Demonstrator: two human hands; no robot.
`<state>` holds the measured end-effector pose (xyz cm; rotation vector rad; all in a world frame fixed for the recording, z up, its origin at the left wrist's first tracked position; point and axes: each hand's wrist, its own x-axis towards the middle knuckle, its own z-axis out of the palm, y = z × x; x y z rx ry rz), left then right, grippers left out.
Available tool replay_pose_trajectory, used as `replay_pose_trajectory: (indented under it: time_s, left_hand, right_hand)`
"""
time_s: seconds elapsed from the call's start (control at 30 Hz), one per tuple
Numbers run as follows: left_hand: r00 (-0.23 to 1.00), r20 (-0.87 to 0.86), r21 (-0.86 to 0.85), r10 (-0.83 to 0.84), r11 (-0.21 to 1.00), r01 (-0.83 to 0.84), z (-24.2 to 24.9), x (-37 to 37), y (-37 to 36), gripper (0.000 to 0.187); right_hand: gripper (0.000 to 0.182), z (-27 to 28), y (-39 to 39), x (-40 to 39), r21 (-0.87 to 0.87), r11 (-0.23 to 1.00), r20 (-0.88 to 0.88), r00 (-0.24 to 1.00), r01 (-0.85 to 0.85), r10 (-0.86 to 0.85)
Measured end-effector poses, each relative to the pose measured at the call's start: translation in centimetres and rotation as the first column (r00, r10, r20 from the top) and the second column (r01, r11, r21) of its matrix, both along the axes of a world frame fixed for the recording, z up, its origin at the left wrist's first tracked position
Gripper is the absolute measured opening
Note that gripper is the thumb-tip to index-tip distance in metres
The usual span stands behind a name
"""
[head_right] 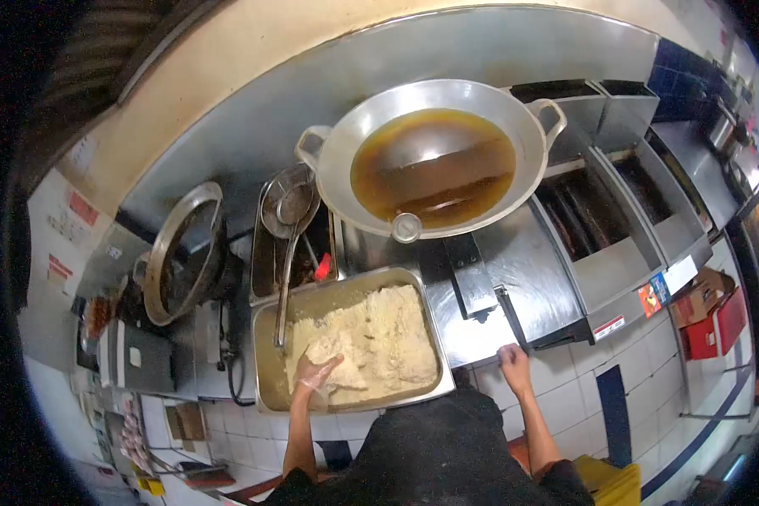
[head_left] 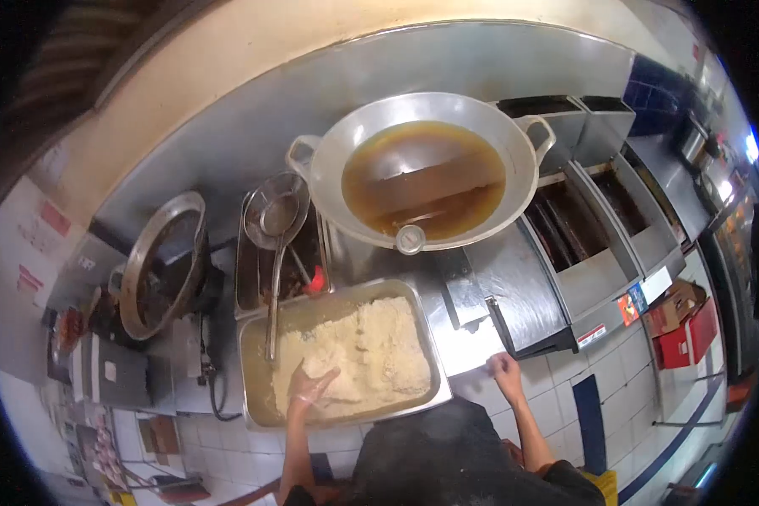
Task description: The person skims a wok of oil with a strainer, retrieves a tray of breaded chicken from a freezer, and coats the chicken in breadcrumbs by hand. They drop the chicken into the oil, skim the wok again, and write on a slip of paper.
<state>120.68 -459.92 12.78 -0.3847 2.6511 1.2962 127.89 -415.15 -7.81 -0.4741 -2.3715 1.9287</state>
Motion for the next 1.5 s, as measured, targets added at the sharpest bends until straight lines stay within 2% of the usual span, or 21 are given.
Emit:
replay_pose_trajectory:
  time_s: [0.17, 0.27, 0.33, 0.43, 0.53, 0.63, 0.73, 0.8, 0.87, 0.93, 0.97, 1.0, 1.03, 1.07, 1.13, 1.17, 1.2, 1.27, 1.33, 1.4, 1.5]
  left_hand:
    - [0.991, 0.028, 0.038, -0.133, 0.991, 0.132, 9.4, -2.1, 0.2, 0.064]
    - [0.952, -0.186, 0.058, -0.242, 0.965, 0.257, 16.0, -4.8, 2.9, 0.064]
    - [0.870, -0.280, -0.084, -0.405, 0.913, 0.398, 21.2, -7.2, 5.7, 0.061]
    - [0.672, -0.430, -0.253, -0.603, 0.795, 0.551, 23.9, -13.4, 7.6, 0.062]
    - [0.498, -0.444, -0.544, -0.744, 0.666, 0.510, 23.4, -22.6, 10.3, 0.063]
    - [0.589, -0.206, -0.550, -0.781, 0.590, 0.591, 21.8, -31.0, 16.2, 0.079]
    - [0.713, -0.031, -0.663, -0.701, 0.548, 0.510, 14.1, -38.8, 22.2, 0.098]
    - [0.638, -0.059, -0.788, -0.768, 0.428, 0.443, 11.6, -39.2, 25.8, 0.081]
    - [0.697, -0.063, -0.799, -0.714, 0.455, 0.394, 11.0, -38.9, 28.1, 0.077]
    - [0.732, -0.088, -0.718, -0.676, 0.552, 0.424, 11.0, -40.0, 29.4, 0.071]
    - [0.753, -0.214, -0.658, -0.623, 0.662, 0.360, 12.5, -38.7, 30.2, 0.063]
    - [0.718, -0.216, -0.737, -0.662, 0.593, 0.324, 16.1, -36.6, 30.5, 0.058]
    - [0.578, -0.369, -0.659, -0.728, 0.643, 0.390, 17.2, -37.5, 29.2, 0.052]
    - [0.540, -0.501, -0.532, -0.676, 0.733, 0.424, 20.1, -34.2, 28.5, 0.045]
    - [0.441, -0.641, -0.517, -0.628, 0.778, 0.357, 23.8, -28.4, 26.1, 0.031]
    - [0.438, -0.685, -0.408, -0.583, 0.804, 0.432, 24.5, -24.8, 24.1, 0.027]
    - [0.407, -0.729, -0.370, -0.550, 0.817, 0.442, 23.8, -22.1, 21.5, 0.025]
    - [0.484, -0.691, -0.377, -0.537, 0.839, 0.393, 21.9, -15.6, 16.6, 0.024]
    - [0.737, -0.545, -0.215, -0.400, 0.916, 0.339, 17.0, -10.6, 11.9, 0.020]
    - [0.814, -0.537, -0.031, -0.223, 0.969, 0.245, 7.2, -7.5, 6.9, 0.015]
    - [0.974, -0.162, -0.078, -0.160, 0.986, 0.149, -6.6, -5.0, -1.2, 0.017]
  right_hand:
    - [0.023, -1.4, -0.1, 4.4, -0.140, 0.958, 0.161, 0.961, 0.249, -0.227]
    - [0.020, -4.4, -0.6, 6.5, -0.168, 0.933, 0.208, 0.936, 0.319, -0.282]
    - [0.019, -5.2, -0.5, 7.4, -0.176, 0.929, 0.235, 0.930, 0.326, -0.282]
    - [0.016, -5.8, -0.1, 8.6, -0.169, 0.914, 0.356, 0.888, 0.368, -0.292]
    - [0.016, -6.0, 0.3, 9.7, -0.214, 0.867, 0.380, 0.856, 0.450, -0.351]
    - [0.016, -7.3, 0.7, 10.4, -0.211, 0.848, 0.364, 0.844, 0.486, -0.394]
    - [0.016, -6.9, 1.1, 9.8, -0.182, 0.839, 0.333, 0.835, 0.513, -0.438]
    - [0.016, -7.1, 0.9, 9.6, -0.169, 0.827, 0.308, 0.826, 0.536, -0.472]
    - [0.016, -7.8, 1.2, 10.1, -0.187, 0.807, 0.188, 0.826, 0.561, -0.531]
    - [0.016, -6.9, 1.3, 11.3, -0.182, 0.777, 0.200, 0.796, 0.603, -0.571]
    - [0.015, -6.5, 1.0, 12.5, -0.194, 0.756, 0.210, 0.779, 0.625, -0.591]
    - [0.015, -6.6, 0.7, 13.6, -0.176, 0.765, 0.235, 0.781, 0.619, -0.578]
    - [0.015, -7.2, 0.6, 14.1, -0.164, 0.764, 0.254, 0.775, 0.624, -0.578]
    - [0.014, -7.5, 0.6, 14.7, -0.151, 0.769, 0.272, 0.774, 0.621, -0.571]
    - [0.015, -6.9, -0.2, 14.0, -0.145, 0.800, 0.315, 0.793, 0.583, -0.521]
    - [0.016, -7.4, -0.4, 13.0, -0.176, 0.821, 0.265, 0.830, 0.542, -0.491]
    - [0.018, -7.3, -0.7, 12.2, -0.208, 0.846, 0.218, 0.867, 0.491, -0.449]
    - [0.016, -1.8, -2.1, 8.2, -0.196, 0.898, 0.250, 0.906, 0.394, -0.343]
    - [0.021, 0.8, -3.3, 4.9, -0.192, 0.943, 0.220, 0.948, 0.272, -0.229]
    - [0.023, 4.7, -5.1, 2.0, -0.174, 0.975, 0.200, 0.975, 0.137, -0.101]
    - [0.027, 10.2, -8.2, -1.0, -0.156, 0.987, 0.138, 0.989, -0.029, 0.050]
